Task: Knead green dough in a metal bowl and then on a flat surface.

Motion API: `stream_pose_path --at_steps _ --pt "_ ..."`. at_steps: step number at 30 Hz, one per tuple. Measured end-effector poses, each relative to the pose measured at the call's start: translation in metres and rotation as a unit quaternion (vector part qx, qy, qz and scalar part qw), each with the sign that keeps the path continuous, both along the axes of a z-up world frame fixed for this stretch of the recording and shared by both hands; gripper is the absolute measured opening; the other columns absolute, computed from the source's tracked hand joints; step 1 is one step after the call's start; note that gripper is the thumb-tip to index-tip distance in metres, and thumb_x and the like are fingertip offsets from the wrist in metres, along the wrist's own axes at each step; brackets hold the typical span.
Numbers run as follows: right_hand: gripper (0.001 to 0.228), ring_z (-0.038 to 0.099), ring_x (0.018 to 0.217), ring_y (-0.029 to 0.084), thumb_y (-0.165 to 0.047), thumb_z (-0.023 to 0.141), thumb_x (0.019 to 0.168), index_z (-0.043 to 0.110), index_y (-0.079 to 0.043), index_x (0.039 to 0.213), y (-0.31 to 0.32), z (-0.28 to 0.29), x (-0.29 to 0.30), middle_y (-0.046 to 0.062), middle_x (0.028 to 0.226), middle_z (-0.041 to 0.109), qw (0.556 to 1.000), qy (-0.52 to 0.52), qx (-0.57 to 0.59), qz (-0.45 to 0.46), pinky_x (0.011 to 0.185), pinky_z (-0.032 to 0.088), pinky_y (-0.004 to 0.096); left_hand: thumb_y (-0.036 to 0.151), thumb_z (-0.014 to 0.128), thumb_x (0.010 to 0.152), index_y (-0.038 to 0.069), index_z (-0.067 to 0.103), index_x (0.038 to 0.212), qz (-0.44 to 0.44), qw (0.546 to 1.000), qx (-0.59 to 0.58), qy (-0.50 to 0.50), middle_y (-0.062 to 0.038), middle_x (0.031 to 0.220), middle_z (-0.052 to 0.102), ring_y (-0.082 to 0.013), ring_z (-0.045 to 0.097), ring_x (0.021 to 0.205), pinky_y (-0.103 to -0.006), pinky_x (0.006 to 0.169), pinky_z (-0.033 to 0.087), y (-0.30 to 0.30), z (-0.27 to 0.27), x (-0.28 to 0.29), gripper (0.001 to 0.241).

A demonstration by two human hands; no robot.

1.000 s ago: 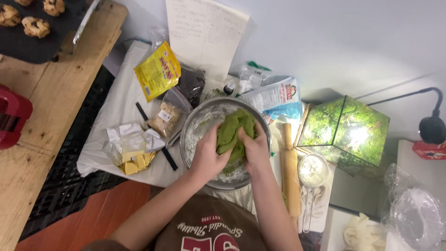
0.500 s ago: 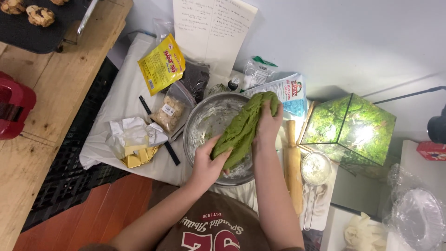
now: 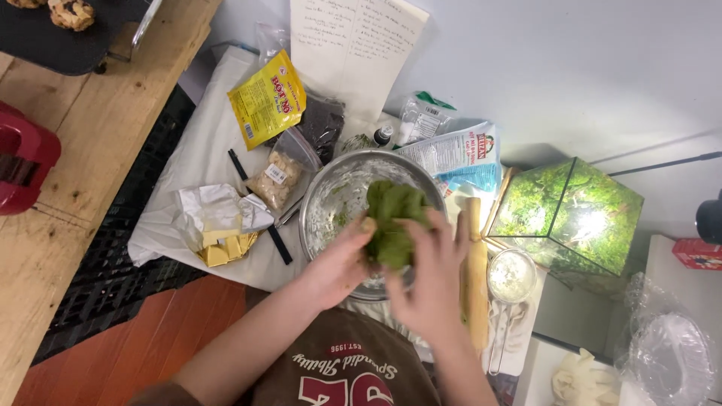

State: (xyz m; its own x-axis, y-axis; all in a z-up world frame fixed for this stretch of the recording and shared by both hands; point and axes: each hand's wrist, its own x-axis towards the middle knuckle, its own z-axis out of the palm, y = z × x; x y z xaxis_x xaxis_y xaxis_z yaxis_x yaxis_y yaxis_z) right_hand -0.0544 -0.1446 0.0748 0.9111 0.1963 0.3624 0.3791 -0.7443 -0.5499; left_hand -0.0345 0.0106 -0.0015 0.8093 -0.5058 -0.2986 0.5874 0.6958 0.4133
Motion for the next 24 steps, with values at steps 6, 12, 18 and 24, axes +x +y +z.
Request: stream_pose_path --at_steps 6,12,18,24 --pt "0.058 0.042 0.146 0.04 -0.024 0.068 0.08 0.059 -0.004 0.134 -0.018 0.004 -0.004 0.028 0.148 0.05 0.985 0.079 -0.065 0.139 0.123 0.007 0.065 0.03 0.071 0.091 0.002 0.042 0.15 0.038 0.993 0.086 0.066 -0.016 0.132 0.061 -0.028 0.063 0.118 -0.0436 0.097 0.056 -0.011 -0.022 0.007 0.071" --pt "0.035 0.042 0.154 0.041 -0.02 0.053 0.105 0.054 -0.008 0.138 -0.025 -0.025 -0.009 0.021 0.157 0.052 0.998 0.017 0.028 -0.046 0.133 0.026 0.05 0.021 0.077 0.091 -0.004 0.045 0.149 0.087 0.983 0.16 -0.003 -0.016 0.13 0.063 -0.0222 0.064 0.115 -0.0319 0.091 0.055 -0.015 -0.022 0.011 0.07" --pt "0.072 0.046 0.139 0.026 -0.013 0.062 0.087 0.031 -0.009 0.151 -0.048 -0.061 0.027 0.01 0.152 0.044 0.842 0.31 0.442 0.009 0.111 0.043 0.043 0.023 0.077 0.087 0.006 0.034 0.155 0.022 0.984 0.173 -0.041 -0.01 0.142 0.058 -0.0193 0.057 0.128 -0.0308 0.099 0.048 -0.004 -0.039 0.008 0.083" --pt "0.06 0.066 0.108 0.021 0.008 0.073 0.084 0.053 0.005 0.141 -0.011 -0.105 0.042 0.014 0.125 0.066 0.799 0.32 0.502 -0.077 0.09 0.057 0.036 0.016 0.088 0.073 -0.005 0.045 0.13 0.097 0.838 0.439 -0.311 -0.019 0.121 0.066 -0.0276 0.068 0.113 -0.038 0.095 0.056 -0.018 -0.021 0.023 0.074"
